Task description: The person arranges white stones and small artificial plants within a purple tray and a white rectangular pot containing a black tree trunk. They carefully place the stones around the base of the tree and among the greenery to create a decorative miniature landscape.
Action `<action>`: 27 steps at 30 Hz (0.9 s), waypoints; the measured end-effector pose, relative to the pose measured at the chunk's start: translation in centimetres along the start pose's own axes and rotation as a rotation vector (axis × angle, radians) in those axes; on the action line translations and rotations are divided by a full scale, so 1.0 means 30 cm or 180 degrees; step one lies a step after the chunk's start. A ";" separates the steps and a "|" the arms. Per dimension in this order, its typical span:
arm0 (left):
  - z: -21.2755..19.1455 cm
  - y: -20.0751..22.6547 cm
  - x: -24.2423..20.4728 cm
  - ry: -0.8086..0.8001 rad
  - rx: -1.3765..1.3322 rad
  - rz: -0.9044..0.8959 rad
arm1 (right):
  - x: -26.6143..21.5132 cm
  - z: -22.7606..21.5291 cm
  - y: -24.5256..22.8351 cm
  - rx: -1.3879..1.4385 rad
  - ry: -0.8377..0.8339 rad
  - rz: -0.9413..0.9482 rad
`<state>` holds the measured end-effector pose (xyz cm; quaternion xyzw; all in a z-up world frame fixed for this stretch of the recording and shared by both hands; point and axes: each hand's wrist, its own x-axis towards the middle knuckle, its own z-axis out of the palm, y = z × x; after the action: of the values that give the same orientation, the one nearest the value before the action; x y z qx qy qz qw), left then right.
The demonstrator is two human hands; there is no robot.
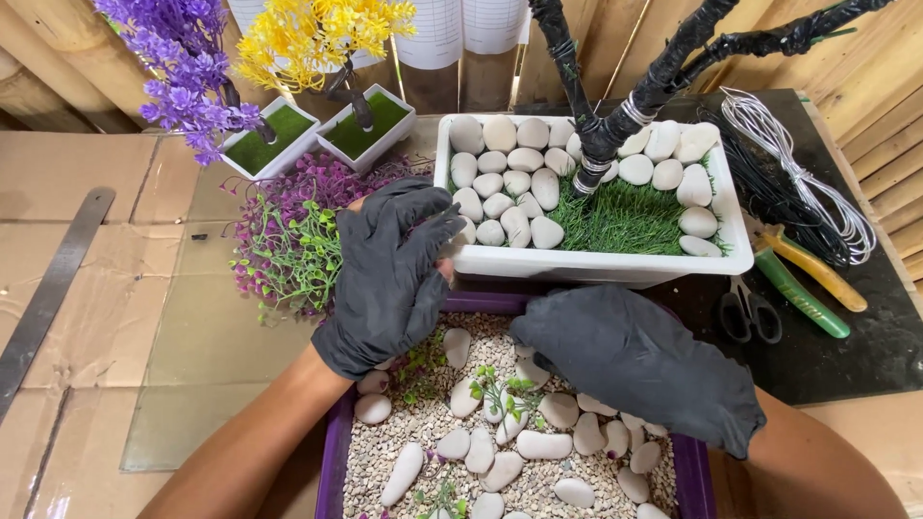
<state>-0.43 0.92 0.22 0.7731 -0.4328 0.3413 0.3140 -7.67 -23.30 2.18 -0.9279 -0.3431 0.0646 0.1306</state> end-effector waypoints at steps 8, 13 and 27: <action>0.001 0.008 -0.005 0.0329 -0.0383 -0.0374 | 0.136 0.258 0.034 -0.0828 0.0732 -0.1309; 0.001 -0.019 -0.027 0.0872 -0.0523 -0.0854 | 0.103 0.206 0.027 -0.0323 -0.0176 -0.0973; -0.217 0.033 -0.223 -0.2727 0.2180 -0.0058 | 0.016 -0.043 -0.027 0.0131 0.0255 -0.0311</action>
<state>-5.61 8.62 -1.24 0.9046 -0.3793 0.1145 -0.1569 -7.56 -22.65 3.63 -0.9090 -0.3811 0.0280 0.1663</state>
